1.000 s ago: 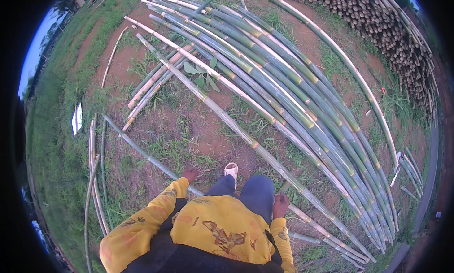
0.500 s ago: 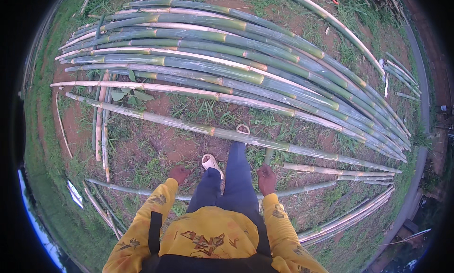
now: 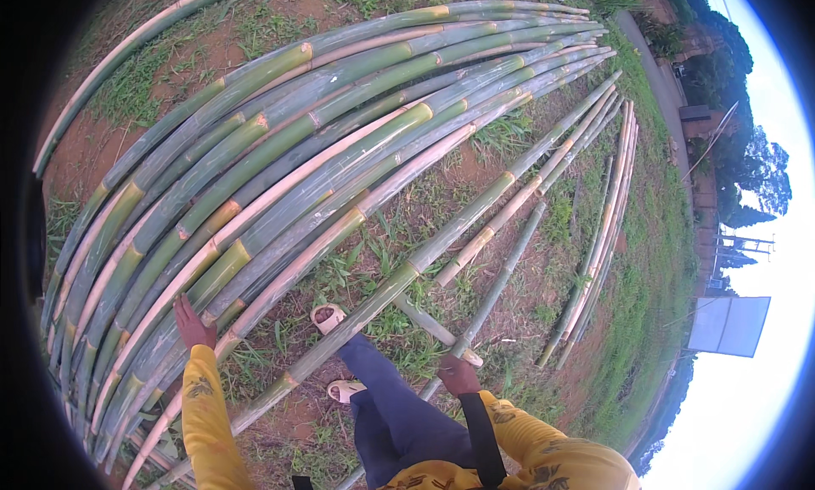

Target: The person uses a machete to cut long bamboo poles into shorter sections. They position the poles on the ground, strike them with the machete to sever them, and then move the cut pieces aside.

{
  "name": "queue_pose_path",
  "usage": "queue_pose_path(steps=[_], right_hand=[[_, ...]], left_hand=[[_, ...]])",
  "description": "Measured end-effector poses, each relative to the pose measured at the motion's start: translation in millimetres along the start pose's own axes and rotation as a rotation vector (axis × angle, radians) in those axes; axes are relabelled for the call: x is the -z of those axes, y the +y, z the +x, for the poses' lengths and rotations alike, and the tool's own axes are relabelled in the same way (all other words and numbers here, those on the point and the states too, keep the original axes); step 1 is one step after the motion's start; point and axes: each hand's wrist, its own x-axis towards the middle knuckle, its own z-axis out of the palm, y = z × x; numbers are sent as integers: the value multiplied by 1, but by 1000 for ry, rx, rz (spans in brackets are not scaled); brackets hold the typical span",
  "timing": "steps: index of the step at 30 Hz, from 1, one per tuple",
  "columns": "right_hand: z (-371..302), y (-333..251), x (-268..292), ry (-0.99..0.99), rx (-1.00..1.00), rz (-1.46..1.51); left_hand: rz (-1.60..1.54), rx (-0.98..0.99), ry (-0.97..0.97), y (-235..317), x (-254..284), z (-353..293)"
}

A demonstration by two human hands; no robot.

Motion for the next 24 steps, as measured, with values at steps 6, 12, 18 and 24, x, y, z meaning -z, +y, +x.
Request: queue_pose_path(steps=[6,12,18,24], right_hand=[[3,18,-20,24,-105,61],[18,-24,-16,-83,-154,123],[32,-3,-24,-43,-57,200],[40,-20,-21,-60,-78,231]], left_hand=[[179,-14,-262,-33,-20,65],[139,17,-366,-54,-33,85],[109,-6,-297,-46,-36,59],[57,-30,-314,-28,-30,28]])
